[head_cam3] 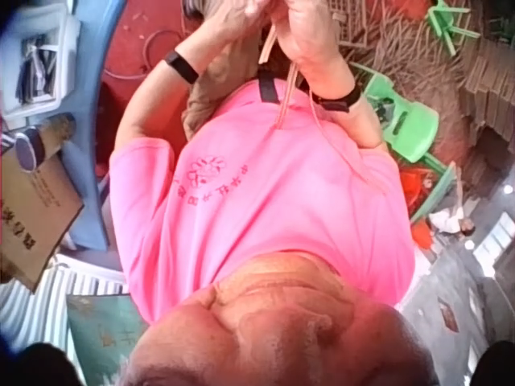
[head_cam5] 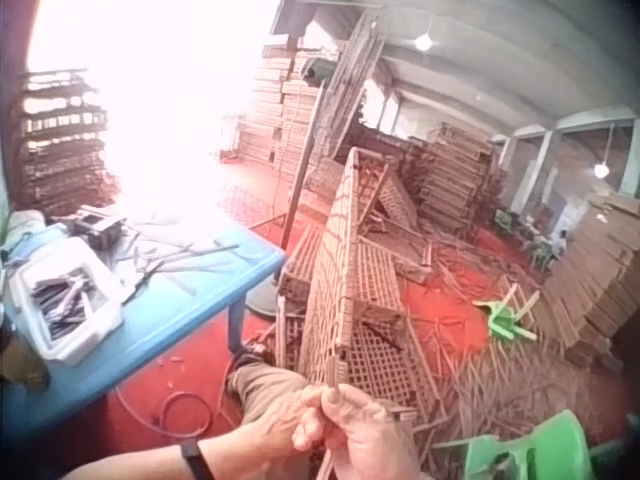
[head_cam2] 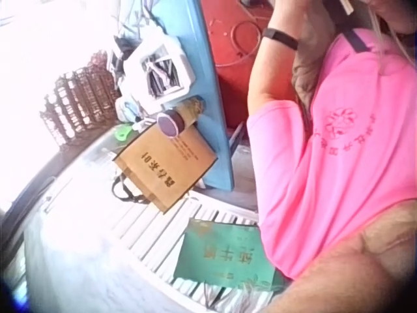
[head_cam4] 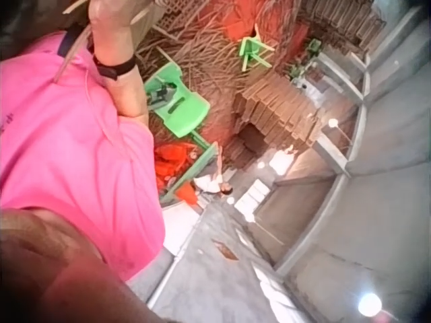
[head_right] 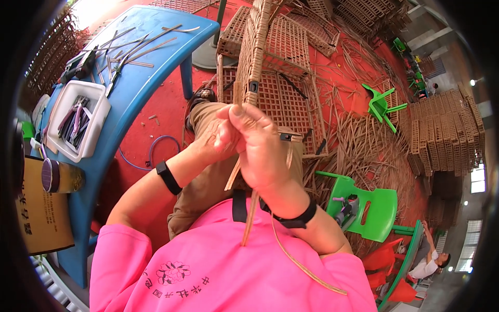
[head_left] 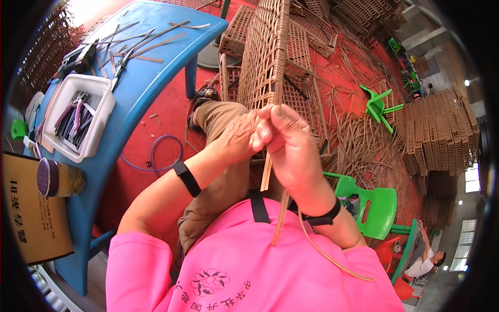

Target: Weaving a wicker or rattan chair frame using material strips and a pneumatic staple gun.

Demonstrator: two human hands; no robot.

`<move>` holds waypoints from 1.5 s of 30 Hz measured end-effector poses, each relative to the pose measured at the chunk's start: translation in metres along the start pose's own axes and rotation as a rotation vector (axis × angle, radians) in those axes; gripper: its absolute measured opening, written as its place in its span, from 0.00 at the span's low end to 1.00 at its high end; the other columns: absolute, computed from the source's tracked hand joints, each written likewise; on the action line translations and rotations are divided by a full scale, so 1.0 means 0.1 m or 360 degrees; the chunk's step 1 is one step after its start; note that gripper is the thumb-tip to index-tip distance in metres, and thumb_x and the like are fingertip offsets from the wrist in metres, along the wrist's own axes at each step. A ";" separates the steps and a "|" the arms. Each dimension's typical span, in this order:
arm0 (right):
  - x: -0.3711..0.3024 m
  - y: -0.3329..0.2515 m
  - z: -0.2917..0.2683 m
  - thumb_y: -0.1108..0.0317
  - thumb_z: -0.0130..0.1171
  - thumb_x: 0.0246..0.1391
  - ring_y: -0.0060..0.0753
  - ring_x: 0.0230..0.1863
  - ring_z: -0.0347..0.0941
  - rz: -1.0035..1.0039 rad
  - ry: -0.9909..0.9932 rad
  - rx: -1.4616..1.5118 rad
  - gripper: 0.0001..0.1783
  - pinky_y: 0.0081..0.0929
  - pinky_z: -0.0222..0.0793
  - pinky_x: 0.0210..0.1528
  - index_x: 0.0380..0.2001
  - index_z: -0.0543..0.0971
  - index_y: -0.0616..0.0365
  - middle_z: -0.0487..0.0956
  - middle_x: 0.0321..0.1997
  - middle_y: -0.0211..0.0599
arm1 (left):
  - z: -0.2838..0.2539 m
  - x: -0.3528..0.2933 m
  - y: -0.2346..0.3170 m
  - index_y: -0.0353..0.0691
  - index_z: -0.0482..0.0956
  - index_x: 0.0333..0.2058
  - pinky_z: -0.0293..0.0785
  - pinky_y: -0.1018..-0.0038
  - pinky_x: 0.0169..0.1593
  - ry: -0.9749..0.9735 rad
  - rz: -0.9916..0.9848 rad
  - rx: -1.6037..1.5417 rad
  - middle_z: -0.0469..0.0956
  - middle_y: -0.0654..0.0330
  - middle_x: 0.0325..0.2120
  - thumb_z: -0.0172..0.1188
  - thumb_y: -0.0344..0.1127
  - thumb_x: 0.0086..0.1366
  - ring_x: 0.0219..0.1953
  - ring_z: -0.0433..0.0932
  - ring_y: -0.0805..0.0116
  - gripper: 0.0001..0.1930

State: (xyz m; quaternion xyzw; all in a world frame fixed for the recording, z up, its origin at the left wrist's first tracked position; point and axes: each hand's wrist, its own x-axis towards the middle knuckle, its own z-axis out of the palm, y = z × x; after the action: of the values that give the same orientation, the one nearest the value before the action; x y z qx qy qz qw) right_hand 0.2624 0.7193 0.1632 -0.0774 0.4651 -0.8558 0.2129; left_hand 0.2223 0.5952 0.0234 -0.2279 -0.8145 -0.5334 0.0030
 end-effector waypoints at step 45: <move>-2.75 0.32 -3.33 0.69 0.65 0.62 0.23 0.44 0.78 0.0033 0.2233 -0.0992 0.26 0.20 0.74 0.41 0.62 0.76 0.59 0.83 0.49 0.37 | -0.18 0.05 0.49 0.32 0.83 0.48 0.71 0.78 0.51 0.0547 -0.0167 -0.0607 0.78 0.63 0.43 0.65 0.17 0.64 0.45 0.74 0.75 0.14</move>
State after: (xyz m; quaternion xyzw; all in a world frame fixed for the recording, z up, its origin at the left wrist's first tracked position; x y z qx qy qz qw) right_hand 0.4085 1.0775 -0.0304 0.4318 0.7117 -0.5318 -0.1557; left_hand 0.2319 0.5970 0.0751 -0.0878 -0.6974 -0.7078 0.0707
